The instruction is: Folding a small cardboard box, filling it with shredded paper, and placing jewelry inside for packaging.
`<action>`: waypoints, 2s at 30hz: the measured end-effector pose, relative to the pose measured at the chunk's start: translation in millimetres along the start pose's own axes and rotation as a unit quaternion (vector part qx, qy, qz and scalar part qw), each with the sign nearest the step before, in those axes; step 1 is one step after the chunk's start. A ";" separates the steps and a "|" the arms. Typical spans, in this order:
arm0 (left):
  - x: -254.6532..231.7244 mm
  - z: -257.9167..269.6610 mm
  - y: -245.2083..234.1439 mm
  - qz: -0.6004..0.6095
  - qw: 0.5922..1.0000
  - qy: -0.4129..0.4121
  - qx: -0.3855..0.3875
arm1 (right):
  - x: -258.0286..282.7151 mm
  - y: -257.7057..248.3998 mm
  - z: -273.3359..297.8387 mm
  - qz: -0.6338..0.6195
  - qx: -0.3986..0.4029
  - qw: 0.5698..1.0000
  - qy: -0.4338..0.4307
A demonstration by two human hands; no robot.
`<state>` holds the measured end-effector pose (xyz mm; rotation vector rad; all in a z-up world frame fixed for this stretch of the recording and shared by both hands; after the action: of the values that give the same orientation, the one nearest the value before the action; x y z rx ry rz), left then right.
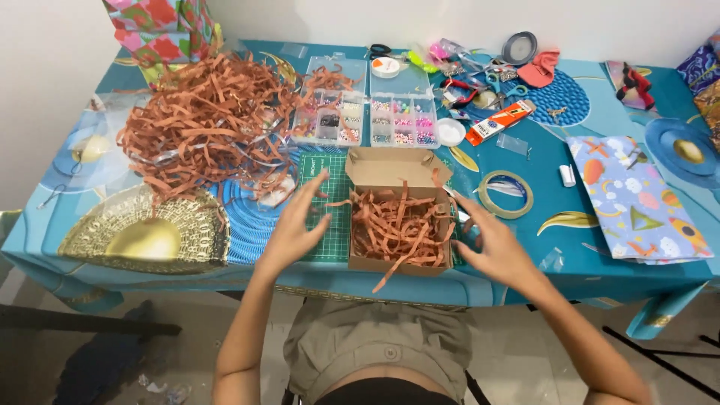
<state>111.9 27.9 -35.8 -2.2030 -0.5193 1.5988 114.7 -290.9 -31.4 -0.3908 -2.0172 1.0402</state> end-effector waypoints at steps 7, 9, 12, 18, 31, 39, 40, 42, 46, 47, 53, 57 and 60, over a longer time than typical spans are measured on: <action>31.0 -1.4 10.5 0.004 0.997 -0.073 -0.022 | -2.6 -36.0 -8.6 0.048 -0.115 0.992 -0.007; 19.0 -2.3 3.4 -0.006 0.997 -0.068 -0.044 | 24.5 -60.5 -10.9 0.107 -0.175 0.978 -0.035; -17.1 -5.3 -1.0 -0.004 0.998 -0.003 -0.063 | 48.5 -62.5 -18.3 0.121 -0.183 0.975 -0.043; -55.9 2.2 26.1 -0.045 0.995 0.092 0.023 | 28.2 -19.0 -28.1 0.138 -0.013 0.985 0.101; -61.9 -19.2 26.6 -0.132 0.990 0.049 0.018 | 72.0 17.3 -49.1 0.298 -0.016 0.936 -0.184; -93.6 0.0 30.3 -0.168 0.959 0.117 0.198 | 93.4 -34.7 -40.7 -0.012 0.114 0.993 -0.035; -87.4 0.4 17.9 -0.158 0.969 0.135 0.134 | 64.2 -41.9 -29.5 0.061 0.070 0.996 -0.001; -78.8 1.5 3.2 -0.147 0.974 0.156 0.072 | 34.1 -46.5 -17.4 0.133 0.022 0.990 0.033; -70.1 -2.2 -0.6 -0.109 0.984 0.137 0.036 | -3.9 1.1 -13.5 0.149 0.145 0.976 0.068; -66.7 -5.1 3.9 -0.110 0.985 0.120 0.051 | -12.4 16.2 -15.6 0.161 0.174 0.971 0.042; -67.7 1.7 -0.9 -0.078 0.981 0.176 0.004 | 19.6 -55.2 -13.2 0.074 -0.058 0.996 -0.011; -123.7 18.1 14.3 -0.024 0.967 0.245 0.073 | 43.4 -59.3 -22.3 0.110 -0.156 0.980 -0.056; -127.8 45.8 71.6 -0.169 0.896 0.351 0.212 | 76.7 -13.2 -37.5 0.042 -0.133 0.970 -0.198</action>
<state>36.9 -93.9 20.0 -2.0127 -0.2738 0.5870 97.6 -234.2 31.5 -0.4386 -2.5319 0.9546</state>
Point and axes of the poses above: each hand's wrist, its own z-axis away from the middle knuckle, its own y-axis out of the palm, x = y × z, the point moved 9 cm from there along -z, towards the middle knuckle, and after that the axes turned 11 degrees about -y, right-handed, at the moved point
